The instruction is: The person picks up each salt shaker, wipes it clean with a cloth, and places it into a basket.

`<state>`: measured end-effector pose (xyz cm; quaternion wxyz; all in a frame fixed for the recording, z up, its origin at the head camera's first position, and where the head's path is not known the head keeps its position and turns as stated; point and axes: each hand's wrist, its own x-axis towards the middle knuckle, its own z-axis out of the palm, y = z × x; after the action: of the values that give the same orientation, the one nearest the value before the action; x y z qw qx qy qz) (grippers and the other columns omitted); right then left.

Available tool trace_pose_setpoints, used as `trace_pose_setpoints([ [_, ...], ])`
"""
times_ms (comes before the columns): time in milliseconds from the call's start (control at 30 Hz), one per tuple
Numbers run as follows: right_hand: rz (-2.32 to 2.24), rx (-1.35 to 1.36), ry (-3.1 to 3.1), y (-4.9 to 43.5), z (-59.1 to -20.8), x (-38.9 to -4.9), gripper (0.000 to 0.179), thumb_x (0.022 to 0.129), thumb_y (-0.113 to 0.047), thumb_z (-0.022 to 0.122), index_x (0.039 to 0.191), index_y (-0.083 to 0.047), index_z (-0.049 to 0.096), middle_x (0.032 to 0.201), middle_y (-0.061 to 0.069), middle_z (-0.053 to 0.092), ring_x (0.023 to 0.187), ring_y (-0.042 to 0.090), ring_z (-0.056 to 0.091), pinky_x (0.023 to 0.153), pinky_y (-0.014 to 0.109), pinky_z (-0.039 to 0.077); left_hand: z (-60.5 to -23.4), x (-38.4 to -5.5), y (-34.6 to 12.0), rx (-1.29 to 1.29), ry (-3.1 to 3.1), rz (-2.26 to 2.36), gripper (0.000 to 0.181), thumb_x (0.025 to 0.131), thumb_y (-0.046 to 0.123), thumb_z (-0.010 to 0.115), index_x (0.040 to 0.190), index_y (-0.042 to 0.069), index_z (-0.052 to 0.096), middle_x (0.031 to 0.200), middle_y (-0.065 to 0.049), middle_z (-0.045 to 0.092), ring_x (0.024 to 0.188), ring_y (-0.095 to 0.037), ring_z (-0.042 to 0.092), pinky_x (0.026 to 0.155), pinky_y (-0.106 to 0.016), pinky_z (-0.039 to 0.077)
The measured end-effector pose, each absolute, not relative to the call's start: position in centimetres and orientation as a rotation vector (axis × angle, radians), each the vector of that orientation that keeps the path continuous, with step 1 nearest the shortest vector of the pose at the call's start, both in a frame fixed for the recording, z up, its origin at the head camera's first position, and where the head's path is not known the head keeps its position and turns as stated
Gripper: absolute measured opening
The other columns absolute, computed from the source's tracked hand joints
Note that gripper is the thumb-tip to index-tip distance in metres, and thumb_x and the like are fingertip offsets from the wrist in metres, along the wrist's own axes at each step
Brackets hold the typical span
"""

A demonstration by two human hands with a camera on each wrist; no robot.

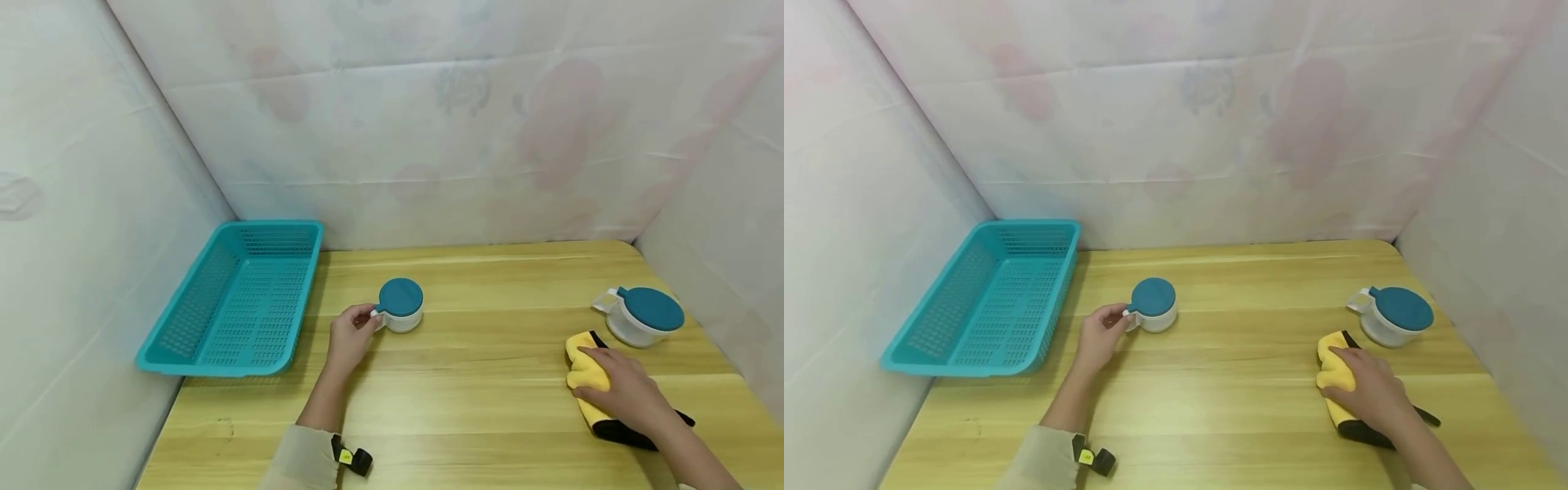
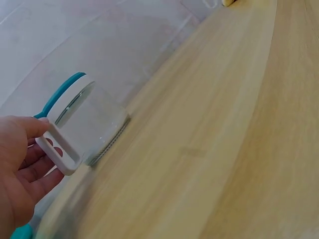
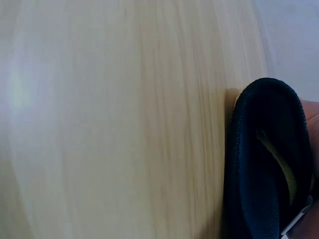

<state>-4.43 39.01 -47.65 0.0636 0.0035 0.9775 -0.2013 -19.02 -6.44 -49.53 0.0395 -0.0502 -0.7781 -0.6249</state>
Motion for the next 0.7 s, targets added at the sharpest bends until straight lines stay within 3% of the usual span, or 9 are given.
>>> trace_pose_setpoints([
  [333, -0.575, 0.071, 2.921, 39.8, -48.0, -3.7, 0.095, 0.08, -0.064, 0.069, 0.145, -0.001, 0.041, 0.139, 0.034, 0.044, 0.111, 0.065, 0.039, 0.07, 0.076, 0.039, -51.4, -19.1, -4.9, -0.148, -2.318, -1.989, 0.027, 0.087, 0.023, 0.076, 0.108, 0.006, 0.073, 0.104, -0.009, 0.07, 0.096, -0.021, 0.066, 0.078, -0.025, 0.058],
  [700, -0.569, 0.014, 2.937, 39.6, -48.2, -3.5, 0.092, 0.082, -0.059, 0.071, 0.145, 0.001, 0.042, 0.138, 0.036, 0.043, 0.113, 0.064, 0.039, 0.074, 0.076, 0.038, -51.7, -18.7, -4.8, -0.158, -2.277, -2.051, 0.026, 0.089, 0.023, 0.074, 0.108, 0.007, 0.073, 0.109, -0.009, 0.071, 0.101, -0.022, 0.066, 0.083, -0.027, 0.057],
])
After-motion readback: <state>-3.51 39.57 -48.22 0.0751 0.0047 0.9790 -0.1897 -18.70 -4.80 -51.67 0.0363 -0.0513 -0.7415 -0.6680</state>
